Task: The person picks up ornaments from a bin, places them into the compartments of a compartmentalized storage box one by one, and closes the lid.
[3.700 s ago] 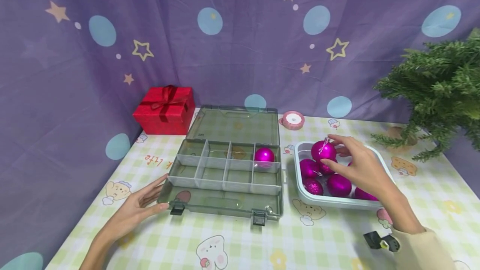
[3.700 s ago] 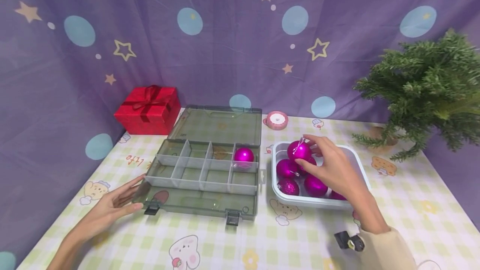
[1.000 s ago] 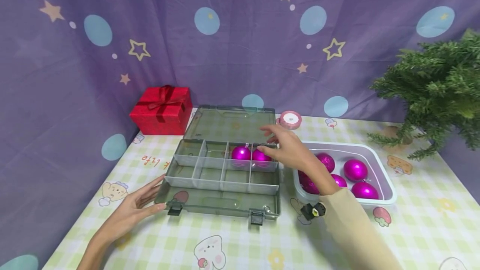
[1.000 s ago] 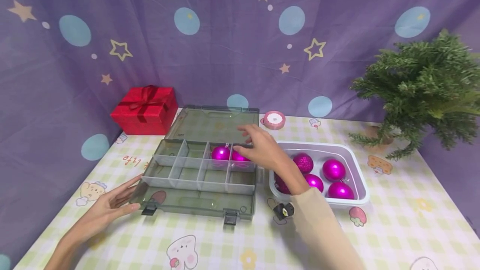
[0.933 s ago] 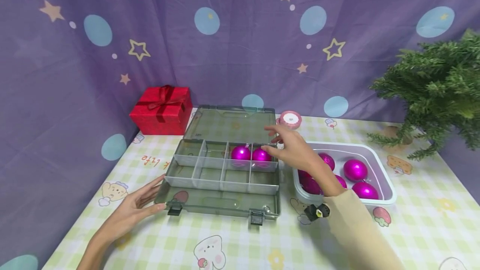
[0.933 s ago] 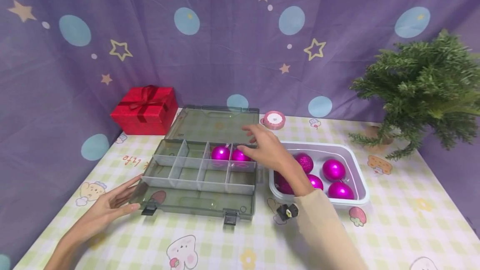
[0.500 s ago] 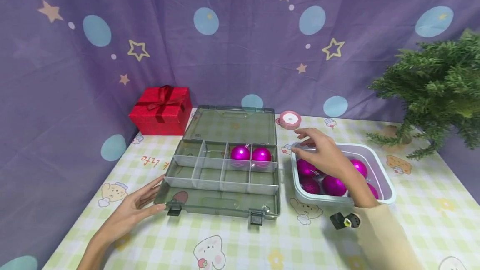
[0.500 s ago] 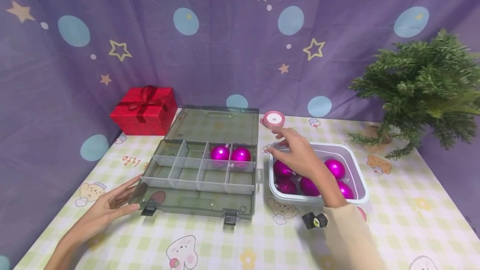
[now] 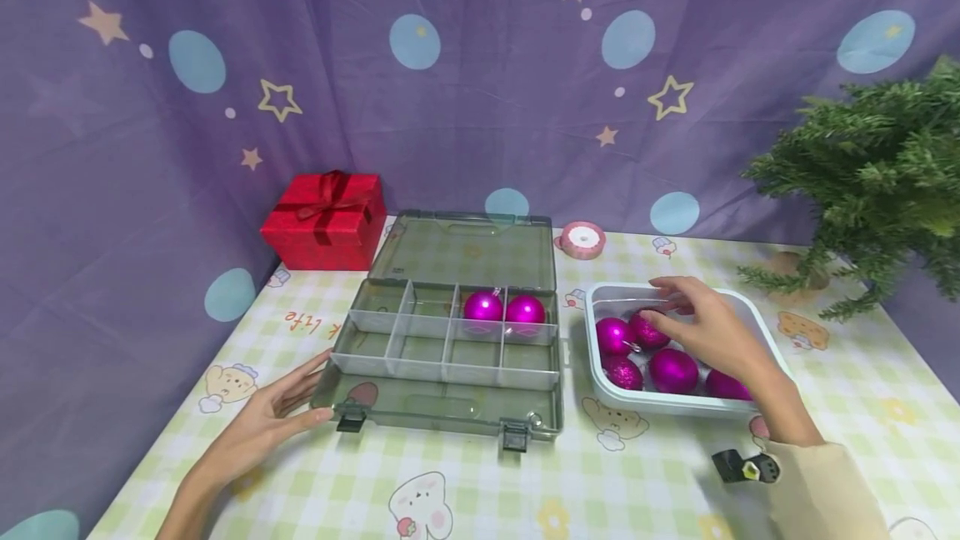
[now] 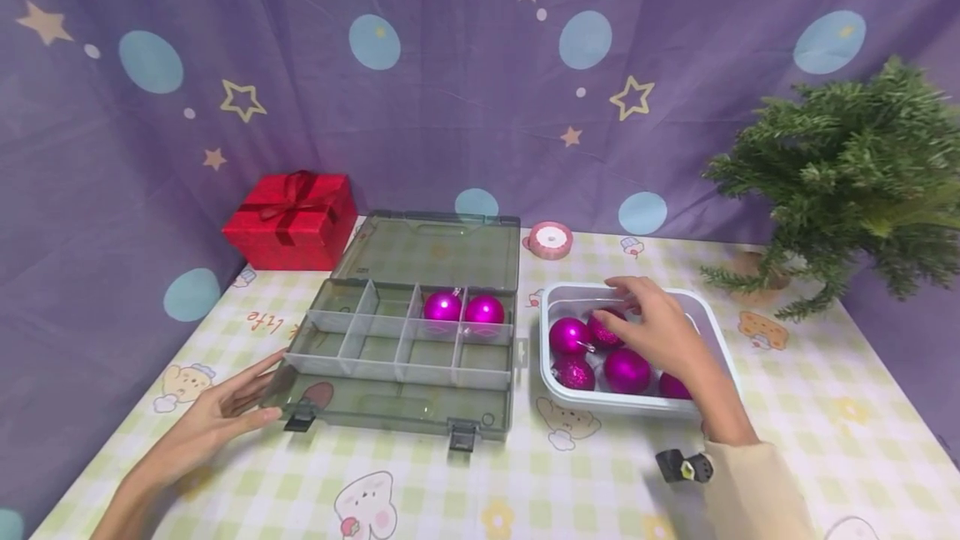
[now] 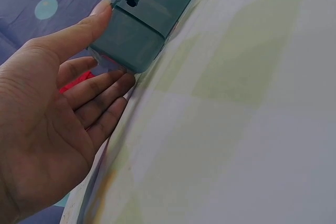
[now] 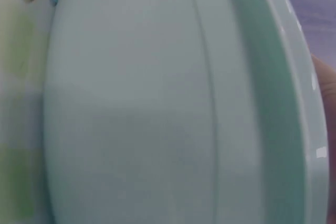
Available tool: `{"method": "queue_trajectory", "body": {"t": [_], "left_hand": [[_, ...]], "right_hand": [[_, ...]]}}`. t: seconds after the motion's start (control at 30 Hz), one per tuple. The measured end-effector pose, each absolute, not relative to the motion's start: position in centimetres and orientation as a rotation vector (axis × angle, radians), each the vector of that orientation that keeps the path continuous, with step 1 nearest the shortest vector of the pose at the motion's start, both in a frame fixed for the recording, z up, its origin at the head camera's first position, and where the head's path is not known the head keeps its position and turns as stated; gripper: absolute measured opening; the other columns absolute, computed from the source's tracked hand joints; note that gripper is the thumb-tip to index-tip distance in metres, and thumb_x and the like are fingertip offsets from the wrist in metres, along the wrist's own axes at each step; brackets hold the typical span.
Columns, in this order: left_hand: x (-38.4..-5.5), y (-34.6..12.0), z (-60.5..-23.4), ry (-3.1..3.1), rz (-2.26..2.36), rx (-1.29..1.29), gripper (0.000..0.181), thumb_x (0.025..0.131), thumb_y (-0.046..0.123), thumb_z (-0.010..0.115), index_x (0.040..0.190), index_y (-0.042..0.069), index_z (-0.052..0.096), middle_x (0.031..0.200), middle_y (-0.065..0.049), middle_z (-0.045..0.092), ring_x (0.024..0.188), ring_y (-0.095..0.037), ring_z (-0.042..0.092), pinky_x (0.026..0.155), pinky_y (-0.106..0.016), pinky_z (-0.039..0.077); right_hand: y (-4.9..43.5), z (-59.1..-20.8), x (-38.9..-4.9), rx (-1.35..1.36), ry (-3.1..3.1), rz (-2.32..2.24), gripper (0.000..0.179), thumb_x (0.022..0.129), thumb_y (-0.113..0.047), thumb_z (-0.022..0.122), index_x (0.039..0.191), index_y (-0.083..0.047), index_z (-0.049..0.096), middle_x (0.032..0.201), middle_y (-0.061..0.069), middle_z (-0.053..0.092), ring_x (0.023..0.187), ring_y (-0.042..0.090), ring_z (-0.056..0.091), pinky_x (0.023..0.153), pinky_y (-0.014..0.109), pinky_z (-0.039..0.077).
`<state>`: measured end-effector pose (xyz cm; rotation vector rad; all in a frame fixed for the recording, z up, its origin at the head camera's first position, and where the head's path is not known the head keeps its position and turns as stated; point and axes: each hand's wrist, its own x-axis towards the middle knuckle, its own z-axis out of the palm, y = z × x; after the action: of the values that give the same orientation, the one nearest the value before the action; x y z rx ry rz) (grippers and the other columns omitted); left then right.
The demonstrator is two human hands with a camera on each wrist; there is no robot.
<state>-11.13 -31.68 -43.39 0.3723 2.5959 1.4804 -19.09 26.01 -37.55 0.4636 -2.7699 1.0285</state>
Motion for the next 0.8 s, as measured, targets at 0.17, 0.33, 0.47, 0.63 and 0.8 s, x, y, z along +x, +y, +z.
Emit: {"method": "queue_trajectory", "body": {"t": [0.17,0.33,0.47,0.63,0.8], "left_hand": [[-11.2,-31.7,-43.4,2.598,1.481,0.371,0.073,0.101,0.017,0.070,0.164,0.015,0.033,0.159,-0.020,0.040,0.140,-0.045,0.040,0.100,-0.016,0.044],[-11.2,-31.6,-43.4,2.583,1.495,0.365,0.073,0.101,0.017,0.070,0.163,0.014,0.033,0.160,-0.019,0.038,0.141,-0.044,0.038,0.100,-0.015,0.044],[-11.1,-31.6,-43.4,2.586,1.497,0.367,0.072,0.101,0.017,0.071,0.163,0.014,0.034,0.160,-0.020,0.040,0.140,-0.044,0.038,0.100,-0.015,0.044],[-11.2,-31.6,-43.4,2.592,1.495,0.372,0.072,0.101,0.016,0.071,0.163,0.014,0.034,0.159,-0.020,0.040,0.140,-0.044,0.039,0.100,-0.016,0.044],[-11.1,-31.6,-43.4,2.591,1.492,0.363,0.072,0.101,0.017,0.071,0.163,0.016,0.034,0.160,-0.019,0.040,0.140,-0.043,0.039,0.099,-0.016,0.045]], "right_hand": [[27.2,-38.2,-18.7,0.480,-2.751,0.982,0.050,0.095,-0.021,0.079,0.135,0.003,0.061,0.125,0.026,0.067,0.104,0.042,0.070,0.084,0.057,0.058],[27.8,-38.8,-18.5,0.504,-2.758,0.980,0.050,0.095,-0.019,0.078,0.136,0.005,0.060,0.123,0.026,0.067,0.103,0.042,0.070,0.084,0.057,0.058],[27.9,-39.2,-18.4,0.498,-2.794,0.956,0.051,0.095,-0.019,0.078,0.137,0.004,0.059,0.124,0.025,0.067,0.105,0.042,0.069,0.085,0.058,0.058],[27.5,-39.4,-18.4,0.529,-2.805,0.906,0.049,0.093,-0.018,0.080,0.133,0.004,0.061,0.122,0.023,0.067,0.101,0.038,0.069,0.083,0.055,0.059],[27.2,-39.5,-18.6,0.527,-2.828,0.877,0.050,0.092,-0.019,0.081,0.131,0.005,0.062,0.121,0.024,0.067,0.100,0.038,0.069,0.082,0.055,0.059]]}}
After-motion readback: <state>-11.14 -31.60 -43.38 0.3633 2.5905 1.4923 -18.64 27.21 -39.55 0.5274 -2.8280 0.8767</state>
